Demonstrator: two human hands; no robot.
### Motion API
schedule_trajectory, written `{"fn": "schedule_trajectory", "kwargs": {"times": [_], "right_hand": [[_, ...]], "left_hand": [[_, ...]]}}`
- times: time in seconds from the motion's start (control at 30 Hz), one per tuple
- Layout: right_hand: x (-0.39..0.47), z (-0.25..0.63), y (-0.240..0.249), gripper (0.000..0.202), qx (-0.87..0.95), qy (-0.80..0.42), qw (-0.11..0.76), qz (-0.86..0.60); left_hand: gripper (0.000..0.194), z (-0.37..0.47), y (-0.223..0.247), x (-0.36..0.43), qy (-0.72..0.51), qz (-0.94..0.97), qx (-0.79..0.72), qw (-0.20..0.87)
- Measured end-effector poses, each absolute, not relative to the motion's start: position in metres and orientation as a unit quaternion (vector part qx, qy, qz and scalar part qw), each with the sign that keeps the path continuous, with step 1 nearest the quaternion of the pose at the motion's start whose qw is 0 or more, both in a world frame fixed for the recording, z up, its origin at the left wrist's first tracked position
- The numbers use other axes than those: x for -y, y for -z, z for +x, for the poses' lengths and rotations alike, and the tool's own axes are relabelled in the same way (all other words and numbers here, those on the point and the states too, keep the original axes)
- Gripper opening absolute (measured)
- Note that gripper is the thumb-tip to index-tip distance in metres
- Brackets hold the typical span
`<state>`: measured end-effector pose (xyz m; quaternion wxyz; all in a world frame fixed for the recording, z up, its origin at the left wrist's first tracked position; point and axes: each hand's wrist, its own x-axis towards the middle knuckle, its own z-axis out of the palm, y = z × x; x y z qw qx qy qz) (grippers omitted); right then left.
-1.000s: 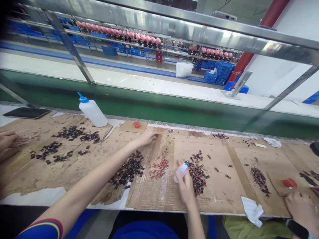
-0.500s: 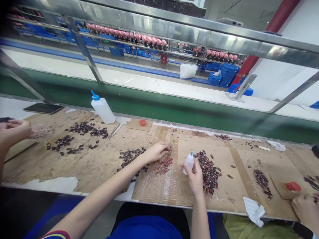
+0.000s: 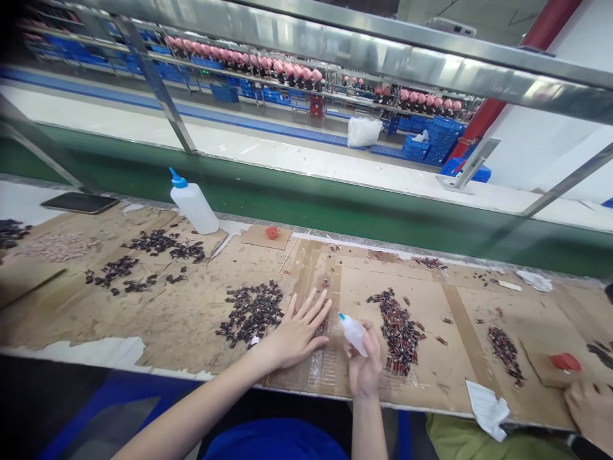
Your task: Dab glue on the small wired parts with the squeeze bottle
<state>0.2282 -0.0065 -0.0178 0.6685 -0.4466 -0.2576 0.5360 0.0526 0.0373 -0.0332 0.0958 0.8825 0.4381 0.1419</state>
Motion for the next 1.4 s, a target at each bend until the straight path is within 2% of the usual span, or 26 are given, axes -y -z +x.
{"fn": "schedule_trajectory", "kwargs": {"times": [0.1, 0.23, 0.4, 0.7, 0.9, 1.23, 1.4], "right_hand": [[0.003, 0.237, 0.025, 0.028, 0.226, -0.551, 0.692, -0.408], [0.001, 0.24, 0.032, 0.032, 0.213, -0.563, 0.681, -0.416], [0.001, 0.234, 0.036, 0.038, 0.176, -0.564, 0.68, -0.434], [-0.003, 0.229, 0.03, 0.034, 0.139, -0.576, 0.674, -0.441], [0.001, 0.227, 0.026, 0.039, 0.108, -0.581, 0.671, -0.448], [0.004, 0.22, 0.027, 0.027, 0.124, -0.586, 0.682, -0.42], [0.006, 0.219, 0.024, 0.027, 0.103, -0.593, 0.677, -0.423]], "left_hand": [[0.061, 0.023, 0.015, -0.063, -0.175, 0.844, -0.497, 0.097], [0.033, -0.02, 0.003, -0.112, -0.186, 0.772, -0.596, 0.118], [0.016, -0.04, 0.006, -0.147, -0.152, 0.797, -0.566, 0.147], [0.015, -0.026, 0.005, -0.159, -0.102, 0.824, -0.537, 0.152], [0.012, -0.007, -0.011, -0.127, -0.076, 0.858, -0.482, 0.164], [0.007, -0.025, -0.024, -0.108, 0.056, 0.794, -0.583, 0.163], [0.011, -0.022, -0.025, -0.106, 0.035, 0.807, -0.57, 0.149]]}}
